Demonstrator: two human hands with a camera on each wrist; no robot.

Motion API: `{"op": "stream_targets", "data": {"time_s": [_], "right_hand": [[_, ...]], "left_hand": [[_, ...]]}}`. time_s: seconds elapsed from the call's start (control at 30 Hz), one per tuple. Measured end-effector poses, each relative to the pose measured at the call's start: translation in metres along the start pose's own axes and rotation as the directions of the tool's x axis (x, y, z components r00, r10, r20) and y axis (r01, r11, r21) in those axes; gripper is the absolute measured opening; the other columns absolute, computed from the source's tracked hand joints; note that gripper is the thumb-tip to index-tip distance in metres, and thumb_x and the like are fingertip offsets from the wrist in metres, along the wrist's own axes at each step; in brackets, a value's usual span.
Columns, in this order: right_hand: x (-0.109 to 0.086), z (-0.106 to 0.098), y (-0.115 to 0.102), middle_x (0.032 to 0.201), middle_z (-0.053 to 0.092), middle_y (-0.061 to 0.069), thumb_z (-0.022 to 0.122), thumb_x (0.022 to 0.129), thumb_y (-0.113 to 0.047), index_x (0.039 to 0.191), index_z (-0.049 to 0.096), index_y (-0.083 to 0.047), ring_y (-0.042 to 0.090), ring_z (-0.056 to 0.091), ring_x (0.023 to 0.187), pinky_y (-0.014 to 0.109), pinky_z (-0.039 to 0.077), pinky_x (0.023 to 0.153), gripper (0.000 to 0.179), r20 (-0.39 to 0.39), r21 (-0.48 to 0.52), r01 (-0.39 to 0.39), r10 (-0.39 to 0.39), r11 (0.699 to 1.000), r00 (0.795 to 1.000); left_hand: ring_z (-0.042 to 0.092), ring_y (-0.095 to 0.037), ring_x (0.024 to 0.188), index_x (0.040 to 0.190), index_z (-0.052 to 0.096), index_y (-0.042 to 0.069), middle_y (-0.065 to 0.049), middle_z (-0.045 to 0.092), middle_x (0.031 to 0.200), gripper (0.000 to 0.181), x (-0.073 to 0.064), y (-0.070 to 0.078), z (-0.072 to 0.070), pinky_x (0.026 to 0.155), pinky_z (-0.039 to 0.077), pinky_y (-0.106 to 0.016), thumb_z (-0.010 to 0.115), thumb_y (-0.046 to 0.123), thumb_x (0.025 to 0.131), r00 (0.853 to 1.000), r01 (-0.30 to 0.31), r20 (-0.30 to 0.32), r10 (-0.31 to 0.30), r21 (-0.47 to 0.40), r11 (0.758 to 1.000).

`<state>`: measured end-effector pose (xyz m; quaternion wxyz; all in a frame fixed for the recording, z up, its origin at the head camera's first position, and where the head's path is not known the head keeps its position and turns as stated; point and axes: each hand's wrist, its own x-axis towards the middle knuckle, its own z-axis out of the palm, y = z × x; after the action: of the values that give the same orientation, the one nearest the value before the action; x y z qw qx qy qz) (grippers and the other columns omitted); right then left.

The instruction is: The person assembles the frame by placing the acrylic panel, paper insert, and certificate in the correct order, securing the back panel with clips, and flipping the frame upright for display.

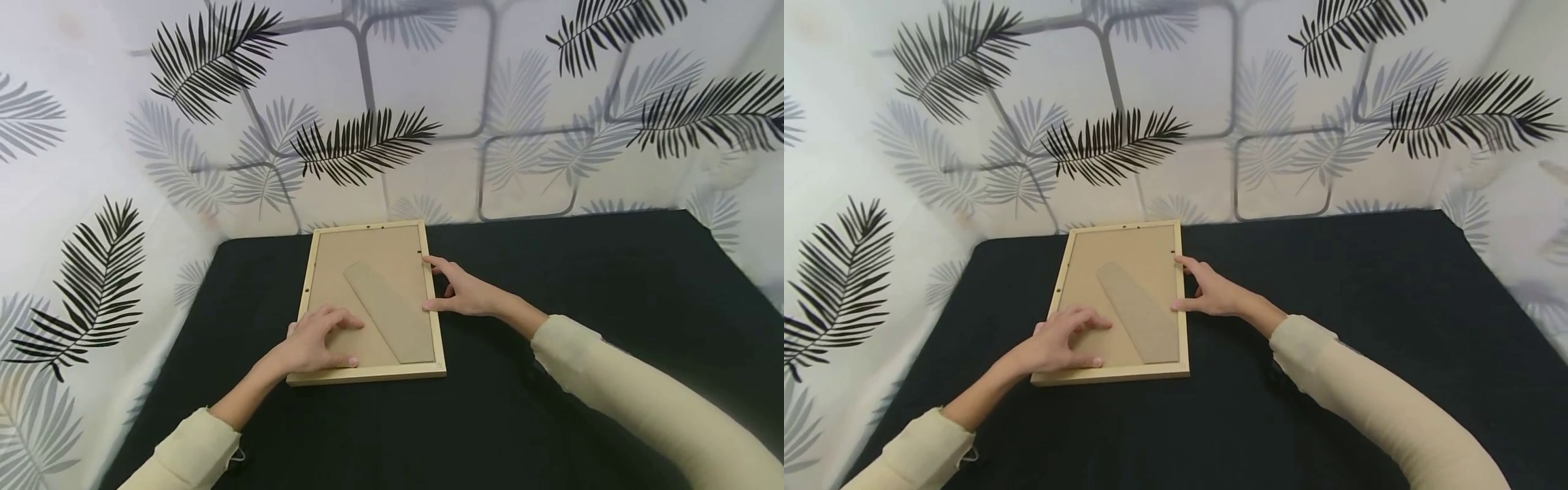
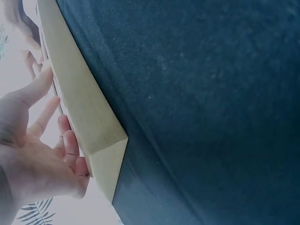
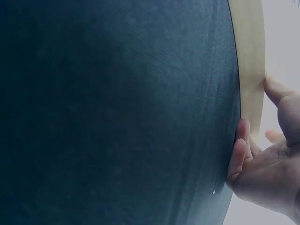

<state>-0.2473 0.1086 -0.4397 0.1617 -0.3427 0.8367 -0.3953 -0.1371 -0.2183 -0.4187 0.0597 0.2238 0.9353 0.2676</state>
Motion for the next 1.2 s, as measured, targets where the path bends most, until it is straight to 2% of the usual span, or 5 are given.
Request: {"op": "stream_targets", "data": {"time_s": [0.27, 0.43, 0.6, 0.97, 1.2], "right_hand": [[0.007, -0.007, -0.002, 0.147, 0.026, 0.027, 0.082, 0.089, -0.031, 0.160, 0.018, -0.006, 0.033, 0.060, 0.100, 0.045, 0.051, 0.088, 0.099, -0.001, -0.047, -0.070, 0.070, 0.996, 0.998], [0.020, -0.014, -0.003, 0.153, 0.020, 0.026, 0.087, 0.083, -0.034, 0.160, 0.024, -0.007, 0.040, 0.037, 0.131, 0.056, 0.041, 0.102, 0.103, 0.007, -0.144, -0.038, 0.039, 0.989, 0.999], [0.043, -0.019, -0.004, 0.155, 0.022, 0.026, 0.087, 0.082, -0.037, 0.158, 0.032, -0.006, 0.045, 0.021, 0.140, 0.065, 0.029, 0.106, 0.099, -0.034, -0.224, -0.022, 0.015, 0.974, 0.999], [0.097, -0.018, -0.001, 0.158, 0.029, 0.015, 0.084, 0.082, -0.049, 0.153, 0.045, -0.017, 0.044, 0.023, 0.139, 0.064, 0.027, 0.102, 0.087, -0.145, -0.295, -0.108, 0.067, 0.949, 0.987], [0.119, -0.013, 0.000, 0.161, 0.026, 0.011, 0.083, 0.081, -0.053, 0.153, 0.045, -0.023, 0.040, 0.015, 0.146, 0.063, 0.024, 0.104, 0.087, -0.168, -0.308, -0.149, 0.100, 0.940, 0.981]], "left_hand": [[0.060, -0.030, 0.106, 0.129, 0.061, 0.003, -0.010, 0.064, 0.113, 0.054, -0.006, -0.017, -0.007, 0.093, 0.048, -0.049, 0.086, 0.003, 0.081, 0.991, -0.100, -0.102, 0.088, -0.117, 0.988], [0.055, -0.036, 0.109, 0.138, 0.052, -0.001, -0.020, 0.057, 0.124, 0.063, -0.025, -0.033, -0.020, 0.093, 0.049, -0.052, 0.083, 0.002, 0.084, 0.984, 0.013, -0.175, -0.038, -0.144, 0.989], [0.061, -0.036, 0.106, 0.144, 0.040, -0.005, -0.025, 0.050, 0.127, 0.070, -0.044, -0.042, -0.032, 0.085, 0.055, -0.047, 0.080, 0.013, 0.090, 0.977, 0.189, -0.045, -0.208, -0.264, 0.946], [0.069, -0.028, 0.096, 0.148, 0.033, -0.010, -0.024, 0.054, 0.125, 0.078, -0.052, -0.053, -0.035, 0.076, 0.055, -0.039, 0.079, 0.016, 0.091, 0.969, 0.248, 0.117, -0.220, -0.376, 0.893], [0.068, -0.025, 0.089, 0.146, 0.032, -0.014, -0.024, 0.050, 0.124, 0.081, -0.049, -0.048, -0.027, 0.068, 0.055, -0.036, 0.082, 0.016, 0.089, 0.956, 0.292, 0.124, -0.264, -0.360, 0.886]]}}
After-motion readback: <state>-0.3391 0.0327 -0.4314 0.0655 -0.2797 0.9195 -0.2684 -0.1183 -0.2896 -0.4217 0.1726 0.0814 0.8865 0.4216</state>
